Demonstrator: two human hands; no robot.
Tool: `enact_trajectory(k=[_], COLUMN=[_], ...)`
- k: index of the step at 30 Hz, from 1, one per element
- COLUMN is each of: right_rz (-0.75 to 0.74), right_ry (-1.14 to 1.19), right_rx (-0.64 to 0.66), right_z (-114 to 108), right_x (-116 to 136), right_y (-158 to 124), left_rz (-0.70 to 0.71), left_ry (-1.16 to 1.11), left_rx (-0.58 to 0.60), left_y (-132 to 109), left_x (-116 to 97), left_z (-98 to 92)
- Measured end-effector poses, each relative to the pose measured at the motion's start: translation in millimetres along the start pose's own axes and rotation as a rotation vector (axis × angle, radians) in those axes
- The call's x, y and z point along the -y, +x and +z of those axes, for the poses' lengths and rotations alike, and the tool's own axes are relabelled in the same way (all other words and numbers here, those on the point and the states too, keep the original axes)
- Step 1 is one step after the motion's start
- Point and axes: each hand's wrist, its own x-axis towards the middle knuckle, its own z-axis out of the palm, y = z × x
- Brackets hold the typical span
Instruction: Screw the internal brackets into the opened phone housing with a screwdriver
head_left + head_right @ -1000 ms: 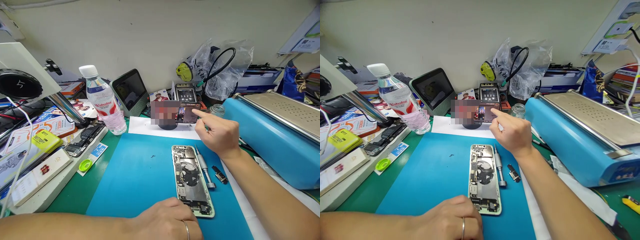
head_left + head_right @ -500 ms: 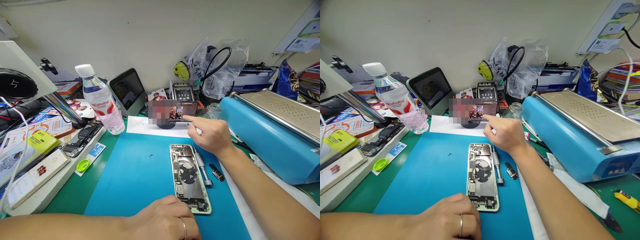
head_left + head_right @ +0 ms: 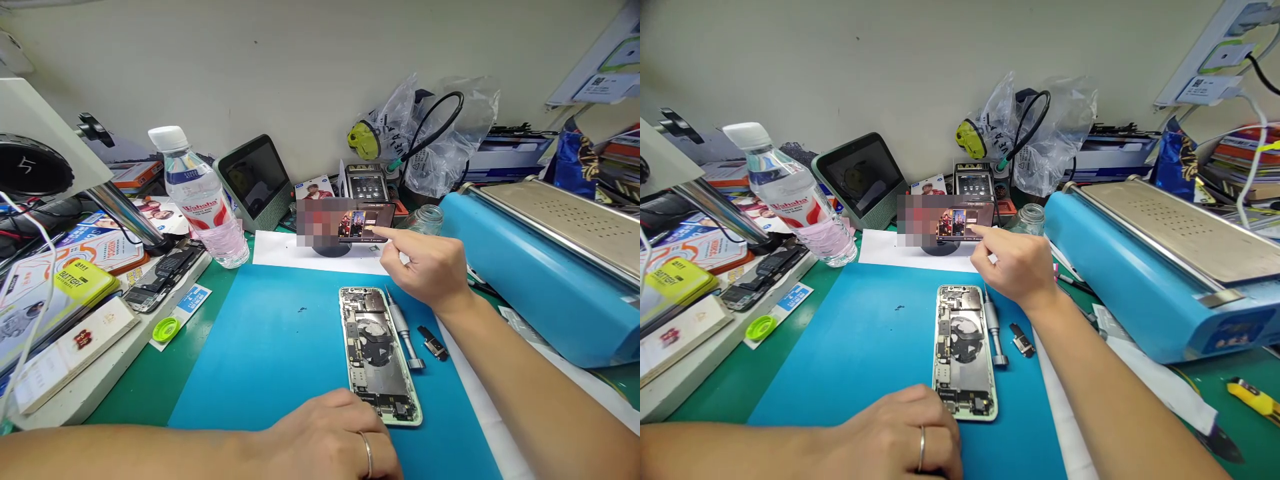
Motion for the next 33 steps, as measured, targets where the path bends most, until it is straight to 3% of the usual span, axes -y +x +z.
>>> enact_trajectory(k=[8,21,27,33], right_rz=[0.022,0.102,0.090,0.102], right_ry=[-0.058,-0.072,-0.062,-0.069], right_rx=[-0.114,-0.036,-0.033,-0.044], right_z=[0.9,4.1,3.4,2.6], right_x=[-1.2,-2.0,-2.1,-1.2], right_y=[1.5,0.5,1.5,2.4], left_rz=[-0.026,0.015,-0.002,0.008], left_ry=[0.019,0.002,0.023,0.008], left_rx=[0.106,-0.081,-0.038,-0.072], left_y=[0.1,-3.0,-2.9,-1.9], left_x=[0.1,1.0,1.2,1.8], left_z=[0.0,4.6,5.2,5.4])
